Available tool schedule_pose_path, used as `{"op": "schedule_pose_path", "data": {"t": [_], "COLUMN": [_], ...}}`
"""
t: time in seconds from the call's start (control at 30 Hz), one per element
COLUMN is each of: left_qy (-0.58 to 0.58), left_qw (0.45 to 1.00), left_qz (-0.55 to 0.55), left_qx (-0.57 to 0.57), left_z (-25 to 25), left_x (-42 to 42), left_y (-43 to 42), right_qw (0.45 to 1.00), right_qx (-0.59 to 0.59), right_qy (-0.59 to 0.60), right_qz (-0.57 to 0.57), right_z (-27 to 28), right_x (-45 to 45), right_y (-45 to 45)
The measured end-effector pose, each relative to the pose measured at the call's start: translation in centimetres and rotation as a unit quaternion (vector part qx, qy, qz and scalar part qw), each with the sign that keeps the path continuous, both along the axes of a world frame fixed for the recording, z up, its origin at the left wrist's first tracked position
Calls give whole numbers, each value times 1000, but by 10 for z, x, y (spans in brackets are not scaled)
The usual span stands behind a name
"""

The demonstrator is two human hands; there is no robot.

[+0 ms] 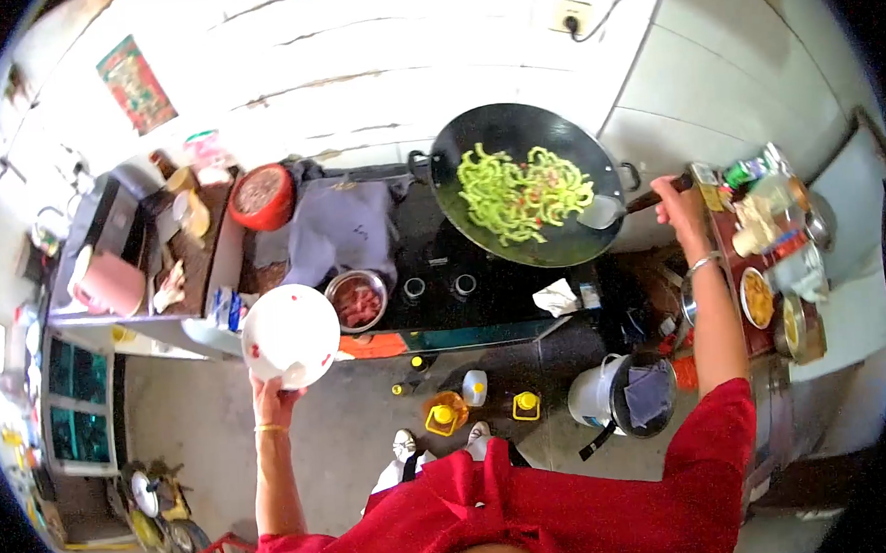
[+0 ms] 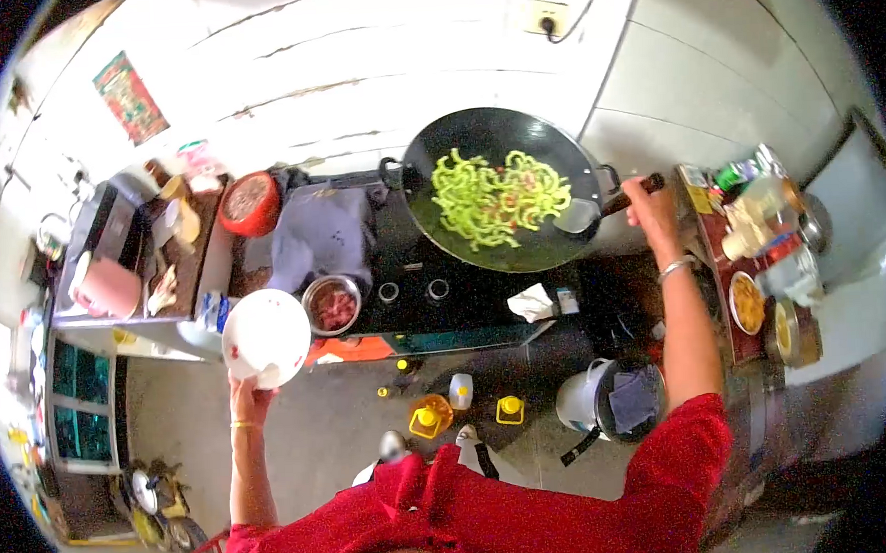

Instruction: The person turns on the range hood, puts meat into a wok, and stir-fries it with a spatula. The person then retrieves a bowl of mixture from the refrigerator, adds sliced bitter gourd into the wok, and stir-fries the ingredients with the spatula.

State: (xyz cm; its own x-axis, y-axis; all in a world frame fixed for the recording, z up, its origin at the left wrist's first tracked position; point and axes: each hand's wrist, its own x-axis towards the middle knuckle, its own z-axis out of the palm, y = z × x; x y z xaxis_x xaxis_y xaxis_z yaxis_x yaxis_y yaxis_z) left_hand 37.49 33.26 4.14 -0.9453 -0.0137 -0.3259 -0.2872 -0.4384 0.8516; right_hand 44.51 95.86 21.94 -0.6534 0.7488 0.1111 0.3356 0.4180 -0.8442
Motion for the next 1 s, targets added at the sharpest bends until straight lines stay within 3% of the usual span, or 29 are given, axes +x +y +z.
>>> {"op": "schedule_pose_path", "data": {"t": [0.07, 0.1, 0.23, 0.33, 0.47, 0.53, 0.63, 0.73, 0.8, 0.83, 0.87, 0.9, 0.93, 1.0], "left_qy": [24, 24, 62, 38, 72, 53, 31, 12, 17, 21, 8, -36, -4, -7], "left_qw": [999, 999, 995, 996, 993, 996, 995, 999, 997, 999, 1000, 998, 999, 993], "left_qz": [-23, -28, -75, -76, -94, -71, -90, -33, -69, -32, -5, 52, 33, 117], "left_qx": [8, 12, 12, -33, 2, -2, -31, -41, -32, -26, -28, -27, -10, -29], "left_z": [0, 1, -5, -4, -36, -45, -63, -58, -49, -50, -65, -55, -68, -62], "left_x": [-18, -30, -88, -130, -186, -204, -234, -228, -212, -201, -200, -192, -193, -185], "left_y": [8, 16, 41, 69, 88, 96, 95, 80, 48, 36, 14, 5, -17, -40], "right_qw": [990, 990, 988, 990, 981, 987, 993, 997, 994, 997, 996, 990, 979, 972], "right_qx": [-122, -111, 4, -14, -116, -1, -39, -57, -42, -70, -83, -141, -196, -234], "right_qy": [71, 75, 78, 67, 97, 94, 82, 13, -31, -7, -26, -27, -33, 24], "right_qz": [30, 45, 134, 126, 123, 134, 77, -44, -92, -7, 8, -10, -33, -16], "right_z": [-58, -64, -27, -4, -55, -70, -51, 8, 24, 12, 21, 4, -11, -47], "right_x": [-28, -41, -74, -77, -71, -60, -34, -4, 12, 22, 20, 14, 7, -18], "right_y": [-11, -30, -95, -109, -109, -106, -87, -77, -49, -10, -19, -9, -3, -42]}}
